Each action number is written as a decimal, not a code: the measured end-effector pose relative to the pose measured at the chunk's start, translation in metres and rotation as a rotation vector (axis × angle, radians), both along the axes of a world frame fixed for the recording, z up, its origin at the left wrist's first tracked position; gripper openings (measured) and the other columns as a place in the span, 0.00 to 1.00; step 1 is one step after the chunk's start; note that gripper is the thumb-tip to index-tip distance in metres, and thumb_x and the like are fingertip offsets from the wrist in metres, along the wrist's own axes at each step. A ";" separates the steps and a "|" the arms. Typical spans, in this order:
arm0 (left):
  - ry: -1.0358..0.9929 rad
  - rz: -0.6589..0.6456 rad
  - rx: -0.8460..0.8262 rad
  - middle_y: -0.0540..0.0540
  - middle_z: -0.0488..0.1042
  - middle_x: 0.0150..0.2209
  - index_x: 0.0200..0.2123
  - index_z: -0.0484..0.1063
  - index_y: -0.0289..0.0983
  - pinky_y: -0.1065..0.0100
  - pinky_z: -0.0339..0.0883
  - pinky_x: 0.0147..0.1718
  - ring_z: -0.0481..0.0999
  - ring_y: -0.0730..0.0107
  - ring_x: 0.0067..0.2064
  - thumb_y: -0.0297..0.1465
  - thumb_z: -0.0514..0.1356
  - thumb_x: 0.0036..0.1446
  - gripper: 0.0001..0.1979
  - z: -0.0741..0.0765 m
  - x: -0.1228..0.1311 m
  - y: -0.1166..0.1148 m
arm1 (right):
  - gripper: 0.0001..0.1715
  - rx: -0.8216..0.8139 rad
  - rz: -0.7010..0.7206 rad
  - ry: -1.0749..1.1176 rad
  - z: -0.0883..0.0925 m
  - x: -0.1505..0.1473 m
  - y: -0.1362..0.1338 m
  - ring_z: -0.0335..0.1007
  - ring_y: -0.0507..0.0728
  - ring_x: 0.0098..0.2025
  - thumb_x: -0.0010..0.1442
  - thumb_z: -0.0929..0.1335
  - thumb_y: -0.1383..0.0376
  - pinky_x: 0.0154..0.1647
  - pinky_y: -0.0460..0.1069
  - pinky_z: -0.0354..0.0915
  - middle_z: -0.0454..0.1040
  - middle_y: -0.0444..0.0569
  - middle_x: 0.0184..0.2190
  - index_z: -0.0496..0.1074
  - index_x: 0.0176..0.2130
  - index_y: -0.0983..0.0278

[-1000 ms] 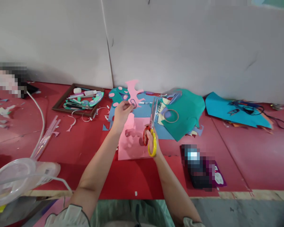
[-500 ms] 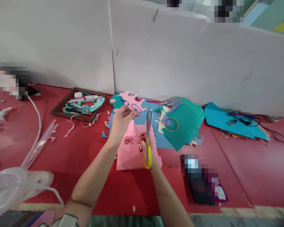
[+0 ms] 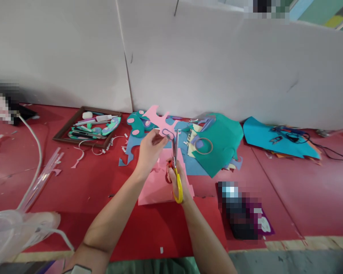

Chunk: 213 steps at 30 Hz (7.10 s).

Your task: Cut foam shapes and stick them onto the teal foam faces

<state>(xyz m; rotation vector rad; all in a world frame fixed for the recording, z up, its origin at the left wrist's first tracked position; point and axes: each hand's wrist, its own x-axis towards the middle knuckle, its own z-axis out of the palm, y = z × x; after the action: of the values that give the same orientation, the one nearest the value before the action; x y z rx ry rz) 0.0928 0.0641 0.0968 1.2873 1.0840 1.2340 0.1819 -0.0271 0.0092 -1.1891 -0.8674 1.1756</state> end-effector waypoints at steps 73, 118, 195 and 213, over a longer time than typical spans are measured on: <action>0.147 -0.107 -0.004 0.50 0.76 0.28 0.27 0.71 0.36 0.68 0.72 0.37 0.76 0.70 0.32 0.33 0.60 0.51 0.06 -0.005 -0.004 0.008 | 0.18 -0.049 0.047 -0.188 -0.009 0.017 -0.007 0.52 0.46 0.17 0.60 0.65 0.49 0.18 0.42 0.51 0.56 0.35 0.19 0.66 0.39 0.60; 0.280 -0.270 0.069 0.50 0.73 0.26 0.23 0.66 0.38 0.68 0.70 0.36 0.74 0.71 0.31 0.31 0.58 0.51 0.06 -0.007 -0.004 0.008 | 0.20 -0.030 0.089 -0.110 -0.006 0.017 -0.009 0.48 0.46 0.18 0.60 0.64 0.47 0.19 0.42 0.49 0.55 0.36 0.21 0.64 0.43 0.59; 0.114 -0.066 0.044 0.52 0.70 0.25 0.26 0.65 0.38 0.70 0.72 0.30 0.75 0.72 0.30 0.30 0.58 0.50 0.04 -0.006 -0.012 0.017 | 0.20 -0.075 0.060 -0.109 -0.004 0.015 -0.008 0.49 0.46 0.15 0.57 0.66 0.48 0.16 0.42 0.46 0.54 0.33 0.17 0.64 0.38 0.60; 0.151 -0.067 0.020 0.52 0.71 0.24 0.28 0.70 0.38 0.71 0.67 0.29 0.72 0.73 0.29 0.30 0.59 0.53 0.02 -0.004 0.000 0.006 | 0.20 -0.102 0.026 -0.132 -0.003 0.010 -0.008 0.48 0.46 0.15 0.58 0.65 0.47 0.16 0.42 0.46 0.52 0.34 0.17 0.64 0.38 0.60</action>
<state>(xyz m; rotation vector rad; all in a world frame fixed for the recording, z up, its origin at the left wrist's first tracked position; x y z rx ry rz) 0.0929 0.0700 0.0931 1.4390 1.1284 1.1137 0.1924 -0.0350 0.0064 -1.3543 -0.9336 1.1843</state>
